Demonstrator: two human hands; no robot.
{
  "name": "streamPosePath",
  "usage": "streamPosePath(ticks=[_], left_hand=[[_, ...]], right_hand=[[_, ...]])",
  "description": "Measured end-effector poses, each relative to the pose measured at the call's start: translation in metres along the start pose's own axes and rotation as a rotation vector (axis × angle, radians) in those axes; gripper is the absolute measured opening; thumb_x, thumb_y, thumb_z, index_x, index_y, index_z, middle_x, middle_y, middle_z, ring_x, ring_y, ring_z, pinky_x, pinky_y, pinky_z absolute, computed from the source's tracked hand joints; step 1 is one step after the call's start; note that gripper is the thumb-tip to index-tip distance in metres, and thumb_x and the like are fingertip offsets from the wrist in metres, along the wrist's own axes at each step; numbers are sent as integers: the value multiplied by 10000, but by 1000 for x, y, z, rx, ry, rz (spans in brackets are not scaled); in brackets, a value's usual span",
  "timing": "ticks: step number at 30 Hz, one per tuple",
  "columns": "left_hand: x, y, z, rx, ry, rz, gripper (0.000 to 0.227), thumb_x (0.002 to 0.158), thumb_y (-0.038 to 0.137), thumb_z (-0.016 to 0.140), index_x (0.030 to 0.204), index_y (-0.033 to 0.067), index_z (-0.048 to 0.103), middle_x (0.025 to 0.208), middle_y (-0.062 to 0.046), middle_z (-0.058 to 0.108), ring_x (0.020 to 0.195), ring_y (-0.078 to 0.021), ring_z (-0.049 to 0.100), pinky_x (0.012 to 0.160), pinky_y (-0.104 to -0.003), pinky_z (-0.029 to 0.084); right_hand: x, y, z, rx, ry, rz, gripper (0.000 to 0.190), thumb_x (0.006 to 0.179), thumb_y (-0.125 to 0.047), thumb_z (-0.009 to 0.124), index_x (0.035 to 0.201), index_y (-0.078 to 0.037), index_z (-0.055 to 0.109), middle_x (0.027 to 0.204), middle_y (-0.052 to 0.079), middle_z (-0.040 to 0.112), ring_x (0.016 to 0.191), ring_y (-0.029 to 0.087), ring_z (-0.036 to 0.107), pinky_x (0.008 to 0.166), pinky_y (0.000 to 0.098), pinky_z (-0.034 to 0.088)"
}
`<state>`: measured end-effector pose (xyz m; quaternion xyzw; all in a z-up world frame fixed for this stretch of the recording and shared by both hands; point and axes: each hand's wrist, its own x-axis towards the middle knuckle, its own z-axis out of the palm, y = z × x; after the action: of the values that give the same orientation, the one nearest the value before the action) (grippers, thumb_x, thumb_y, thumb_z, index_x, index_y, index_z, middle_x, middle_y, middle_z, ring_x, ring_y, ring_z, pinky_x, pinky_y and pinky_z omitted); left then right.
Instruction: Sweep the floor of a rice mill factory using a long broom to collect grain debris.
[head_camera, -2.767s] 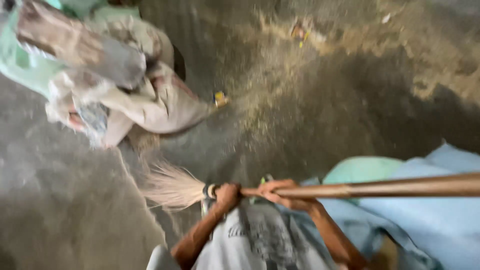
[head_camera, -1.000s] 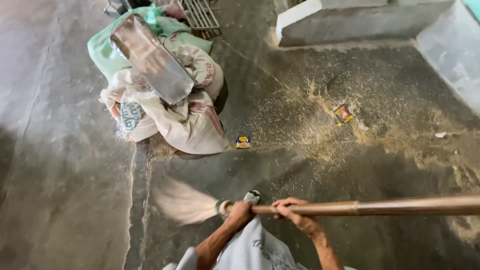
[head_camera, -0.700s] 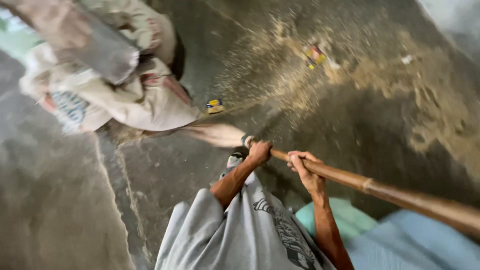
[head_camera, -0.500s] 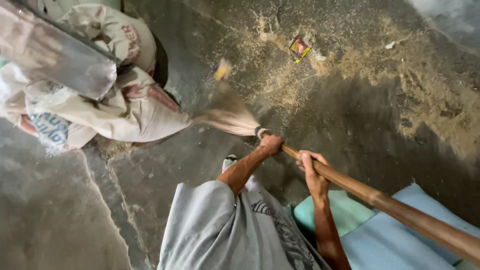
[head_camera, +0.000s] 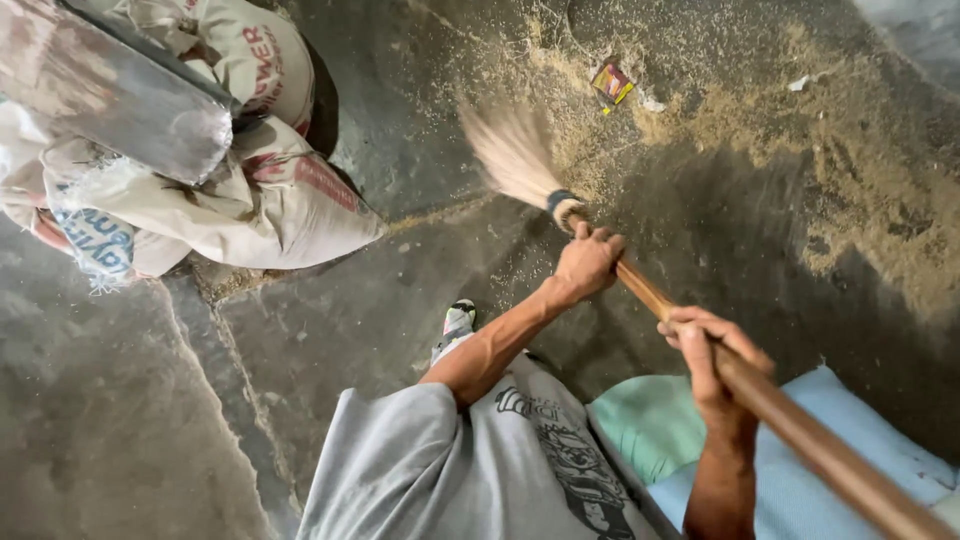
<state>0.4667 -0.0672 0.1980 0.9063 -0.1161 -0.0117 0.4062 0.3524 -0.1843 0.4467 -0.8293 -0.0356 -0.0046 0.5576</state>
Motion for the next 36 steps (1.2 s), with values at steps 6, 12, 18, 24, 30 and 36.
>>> streamPosePath(ticks=[6,12,18,24,30,36], left_hand=[[-42,-19,-27,136,18,24,349,795,238,762,1112,140,656,1031,-136,698,1044,-406,616,996,-538,517],[-145,-103,34,356,-399,-172,186,858,344,716,846,165,766,805,-105,752,773,-292,747,738,-483,569],[-169,-117,143,128,-583,-273,253,701,282,793,930,179,768,931,-112,762,908,-319,745,769,-463,589],[-101,-72,245,142,-670,78,249,739,204,720,980,144,729,940,-143,748,932,-381,726,790,-510,580],[-1,19,252,132,-350,188,141,813,193,688,947,151,695,865,-127,741,904,-374,712,1018,-575,457],[10,102,202,2,39,76,218,798,107,687,1011,134,650,1140,-116,686,1089,-335,639,1136,-532,381]], right_hand=[[13,8,-5,246,105,174,304,1059,-226,610,1054,78,599,1111,205,715,861,333,760,746,436,662],[-16,116,21,428,-31,517,400,1003,-359,615,1057,33,672,921,201,738,746,296,763,663,394,653],[-70,191,8,416,62,722,345,934,-330,669,1083,-19,658,931,115,754,734,258,760,637,380,645],[-89,198,-64,270,145,518,371,1003,-354,646,1053,13,673,908,107,737,749,188,730,649,323,618],[-65,173,-135,259,192,251,273,1043,-262,636,1087,5,677,922,83,718,839,145,716,727,292,610],[-67,145,-181,191,67,-25,157,1054,-116,631,1062,38,658,1158,141,722,945,172,723,831,308,613]])
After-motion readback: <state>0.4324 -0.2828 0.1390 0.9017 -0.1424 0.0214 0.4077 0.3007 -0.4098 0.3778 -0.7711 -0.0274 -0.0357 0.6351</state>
